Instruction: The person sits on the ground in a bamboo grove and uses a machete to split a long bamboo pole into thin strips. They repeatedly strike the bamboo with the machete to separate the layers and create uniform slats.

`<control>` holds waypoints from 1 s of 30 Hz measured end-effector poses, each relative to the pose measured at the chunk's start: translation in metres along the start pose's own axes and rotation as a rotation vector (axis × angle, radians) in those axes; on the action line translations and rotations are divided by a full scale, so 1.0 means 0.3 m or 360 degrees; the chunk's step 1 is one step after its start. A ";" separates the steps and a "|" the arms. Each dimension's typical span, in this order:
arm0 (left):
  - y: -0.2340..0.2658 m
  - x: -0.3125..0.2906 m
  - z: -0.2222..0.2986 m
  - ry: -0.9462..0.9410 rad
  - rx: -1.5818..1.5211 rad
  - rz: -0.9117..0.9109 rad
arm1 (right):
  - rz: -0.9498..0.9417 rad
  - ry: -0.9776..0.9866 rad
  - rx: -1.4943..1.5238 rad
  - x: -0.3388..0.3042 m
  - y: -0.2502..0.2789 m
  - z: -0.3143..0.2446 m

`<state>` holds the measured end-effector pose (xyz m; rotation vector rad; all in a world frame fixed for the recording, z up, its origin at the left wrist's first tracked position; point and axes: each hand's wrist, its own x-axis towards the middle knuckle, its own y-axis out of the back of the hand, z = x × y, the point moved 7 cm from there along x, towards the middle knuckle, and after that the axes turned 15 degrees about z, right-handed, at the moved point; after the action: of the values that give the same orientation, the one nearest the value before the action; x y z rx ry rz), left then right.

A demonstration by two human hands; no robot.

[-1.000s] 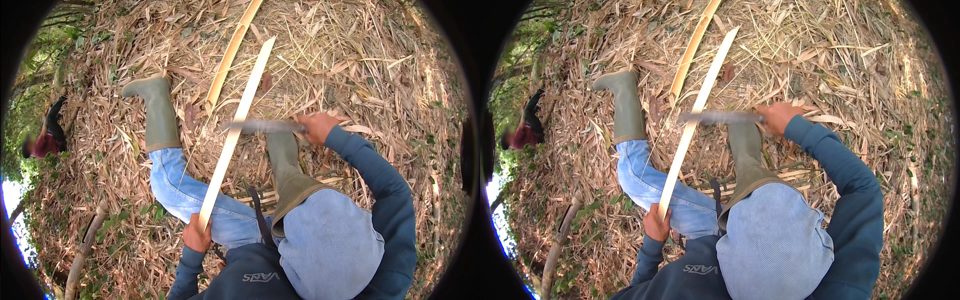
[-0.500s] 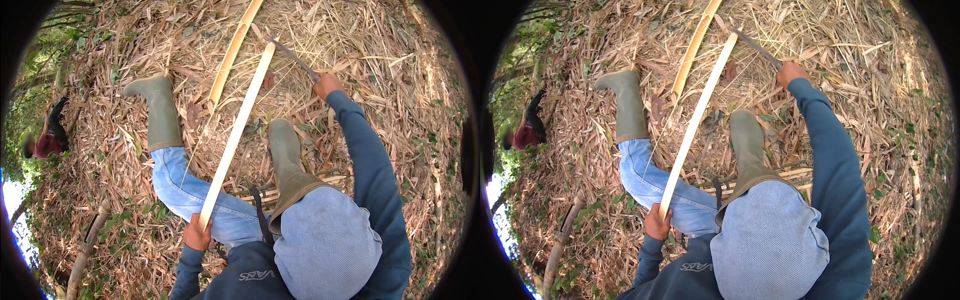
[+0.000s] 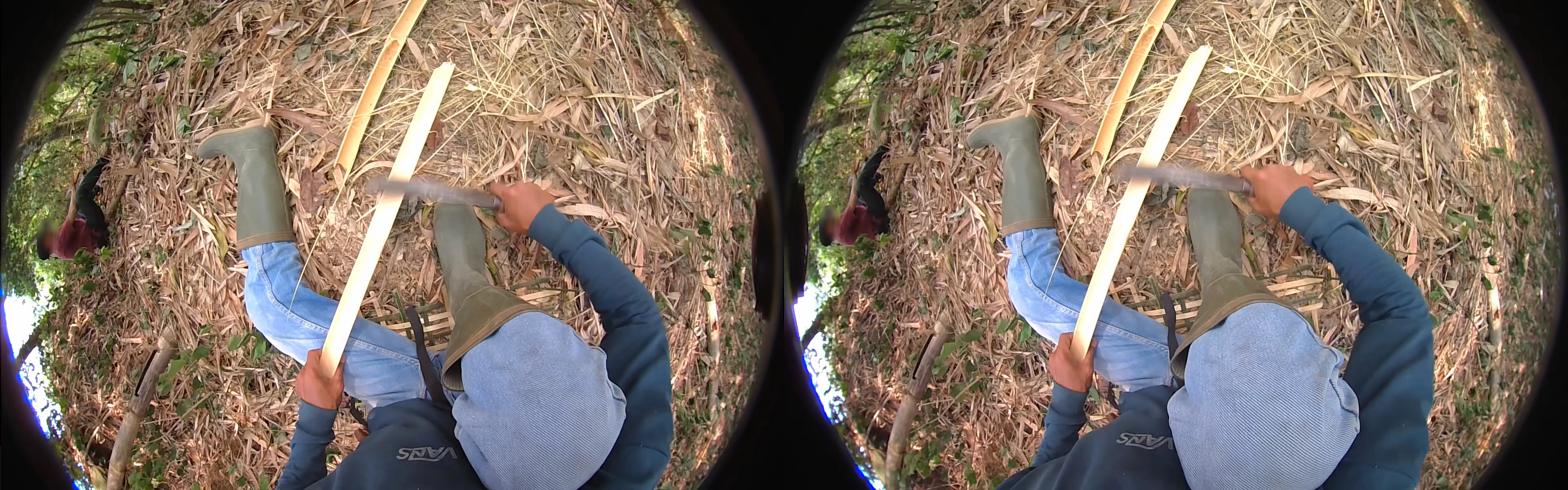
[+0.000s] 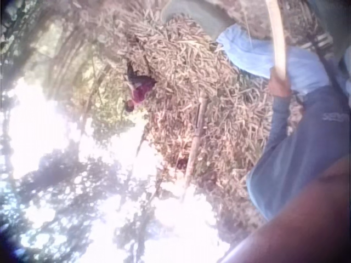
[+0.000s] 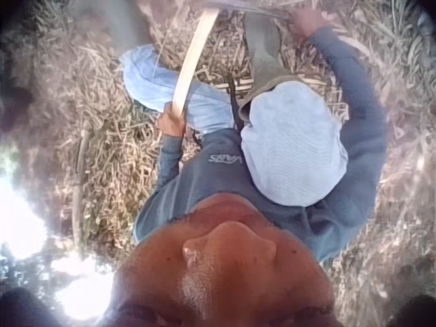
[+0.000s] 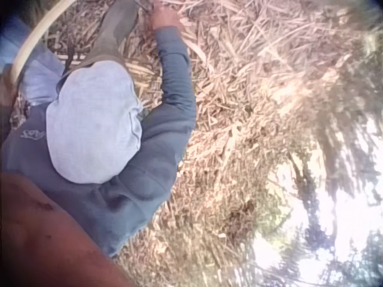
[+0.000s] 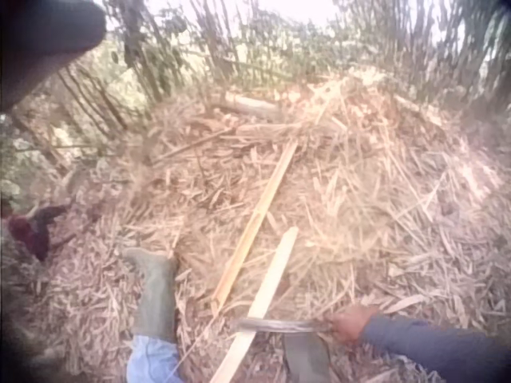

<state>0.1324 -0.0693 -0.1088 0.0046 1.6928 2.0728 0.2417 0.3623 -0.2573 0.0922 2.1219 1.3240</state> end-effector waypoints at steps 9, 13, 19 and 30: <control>0.071 -0.064 -0.117 0.0095 -0.0080 -0.0046 | 0.0086 -0.0159 -0.0109 0.118 0.021 0.102; 0.048 -0.068 -0.123 0.0117 -0.0176 -0.0147 | 0.0353 -0.0655 0.0035 0.212 -0.001 0.325; -0.039 -0.026 -0.092 0.0289 -0.0507 -0.0552 | 0.0312 -0.0072 0.0185 0.011 -0.015 0.039; -0.091 -0.103 -0.161 0.0668 -0.0857 -0.0757 | 0.0054 0.0154 0.0016 -0.010 0.025 -0.027</control>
<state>0.1557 -0.1212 -0.1371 -0.9604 1.1194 2.1602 0.2377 0.3586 -0.2472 0.0699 2.2173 1.3629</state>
